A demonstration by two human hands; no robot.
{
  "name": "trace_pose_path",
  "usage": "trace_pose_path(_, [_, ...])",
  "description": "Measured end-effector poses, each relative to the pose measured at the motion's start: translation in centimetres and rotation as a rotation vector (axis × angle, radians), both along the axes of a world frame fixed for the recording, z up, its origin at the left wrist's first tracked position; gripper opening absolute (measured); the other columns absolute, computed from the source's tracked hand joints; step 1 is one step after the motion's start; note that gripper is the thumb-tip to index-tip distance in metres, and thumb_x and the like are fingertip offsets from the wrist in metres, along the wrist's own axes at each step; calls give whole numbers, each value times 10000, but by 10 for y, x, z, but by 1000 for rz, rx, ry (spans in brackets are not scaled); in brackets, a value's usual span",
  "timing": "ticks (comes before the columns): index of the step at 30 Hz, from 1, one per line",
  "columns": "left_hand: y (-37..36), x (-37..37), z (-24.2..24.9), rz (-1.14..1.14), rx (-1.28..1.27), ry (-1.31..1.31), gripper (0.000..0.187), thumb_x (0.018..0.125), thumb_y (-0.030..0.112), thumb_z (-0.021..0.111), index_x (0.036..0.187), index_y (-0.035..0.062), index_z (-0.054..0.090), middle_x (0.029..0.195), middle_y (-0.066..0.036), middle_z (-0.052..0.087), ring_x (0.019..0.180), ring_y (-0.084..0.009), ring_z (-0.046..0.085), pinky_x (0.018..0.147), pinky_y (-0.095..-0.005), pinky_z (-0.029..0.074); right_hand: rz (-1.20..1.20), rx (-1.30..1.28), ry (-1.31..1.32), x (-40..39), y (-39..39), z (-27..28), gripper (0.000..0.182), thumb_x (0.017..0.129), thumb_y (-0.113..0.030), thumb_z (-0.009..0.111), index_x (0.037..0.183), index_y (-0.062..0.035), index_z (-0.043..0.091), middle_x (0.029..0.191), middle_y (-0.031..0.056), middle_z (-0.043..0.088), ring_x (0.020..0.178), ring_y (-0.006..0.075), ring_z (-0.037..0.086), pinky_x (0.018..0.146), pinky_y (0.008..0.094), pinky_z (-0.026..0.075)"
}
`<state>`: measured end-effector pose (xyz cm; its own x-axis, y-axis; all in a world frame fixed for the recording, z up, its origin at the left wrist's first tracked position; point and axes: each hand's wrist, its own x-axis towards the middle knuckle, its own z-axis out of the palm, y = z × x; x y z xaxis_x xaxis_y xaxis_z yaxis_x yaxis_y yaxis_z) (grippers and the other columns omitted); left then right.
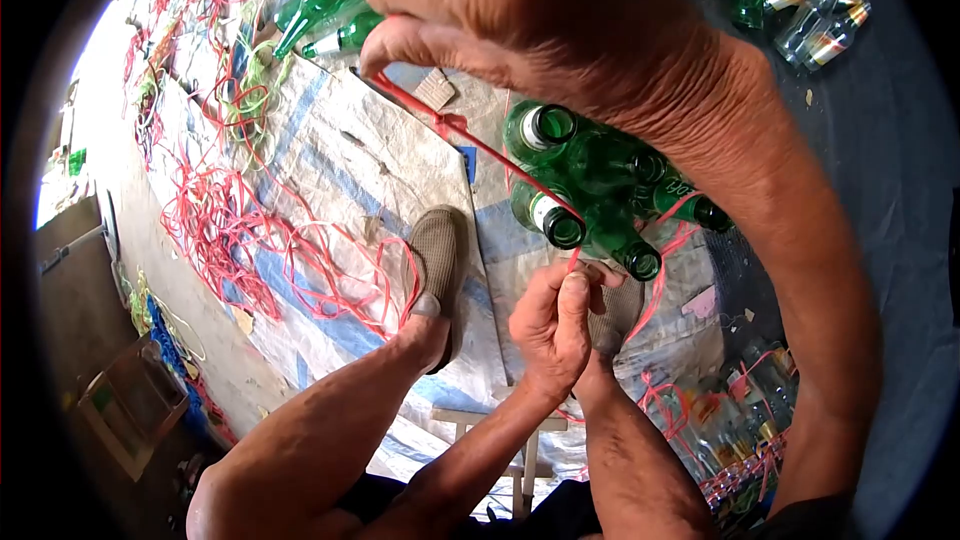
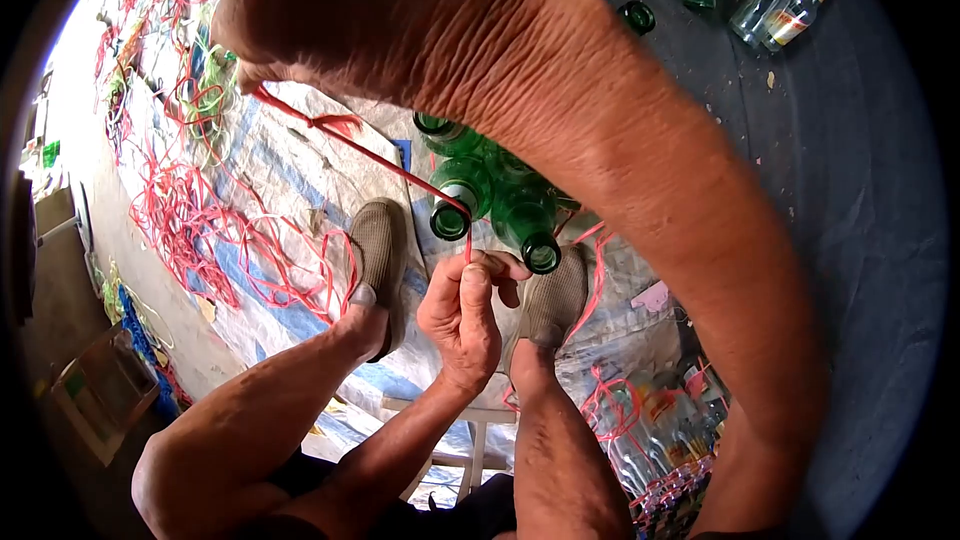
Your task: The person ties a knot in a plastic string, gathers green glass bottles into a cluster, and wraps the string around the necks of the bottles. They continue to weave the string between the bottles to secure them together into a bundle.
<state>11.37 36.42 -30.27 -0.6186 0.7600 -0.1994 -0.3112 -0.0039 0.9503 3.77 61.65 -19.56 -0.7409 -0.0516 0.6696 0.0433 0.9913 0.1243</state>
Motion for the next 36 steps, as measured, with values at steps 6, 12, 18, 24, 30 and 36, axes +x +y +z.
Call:
trace_pose_path(6, [-2, -9, -8, -112, 95, 142, 182, 1105, 91, 478, 1137, -49, 590, 964, -187, 715, 754, -181, 650, 711, -306, 559, 186, -269, 182, 9, 16, 2, 157, 842, -170, 771, 791, -71, 660, 661, 74, 598, 552, 241, 606, 513, 370, 491])
trace_pose_path(12, [4, -18, -6, -146, 146, 203, 159, 1093, 60, 479, 1116, -58, 585, 951, -202, 710, 783, -221, 688, 718, -327, 579, 73, -436, 159, 34, 11, 12, 226, 865, -105, 823, 733, -16, 663, 618, 62, 580, 505, 156, 532, 468, 301, 406])
trace_pose_path(18, [3, -21, -7, -149, 145, 249, 186, 1101, 74, 466, 1095, -69, 584, 955, -204, 709, 796, -232, 694, 740, -347, 587, -96, -360, 110, 40, 7, 20, 284, 847, -125, 842, 688, -24, 630, 595, 70, 577, 490, 146, 514, 464, 306, 397])
trace_pose_path(24, [2, -14, -7, -91, 90, 166, 220, 1115, 125, 466, 1118, -66, 575, 959, -196, 706, 806, -241, 699, 747, -360, 595, -169, -525, 0, 34, 22, 12, 327, 810, -155, 864, 657, -47, 596, 577, 81, 568, 487, 174, 516, 474, 330, 410])
trace_pose_path(30, [4, -10, -5, -23, 93, 102, 240, 1127, 159, 444, 1113, -54, 553, 942, -194, 693, 764, -225, 678, 726, -366, 594, -170, -463, 1, 21, 20, 8, 386, 793, -237, 864, 627, -67, 559, 568, 98, 553, 506, 250, 555, 510, 382, 441])
trace_pose_path(36, [9, -8, 2, 21, 68, -19, 243, 1127, 167, 448, 1099, -51, 552, 942, -184, 688, 750, -218, 666, 729, -358, 580, -218, -359, 14, 14, 27, -10, 422, 783, -280, 856, 610, -66, 535, 571, 109, 552, 534, 300, 586, 538, 422, 458])
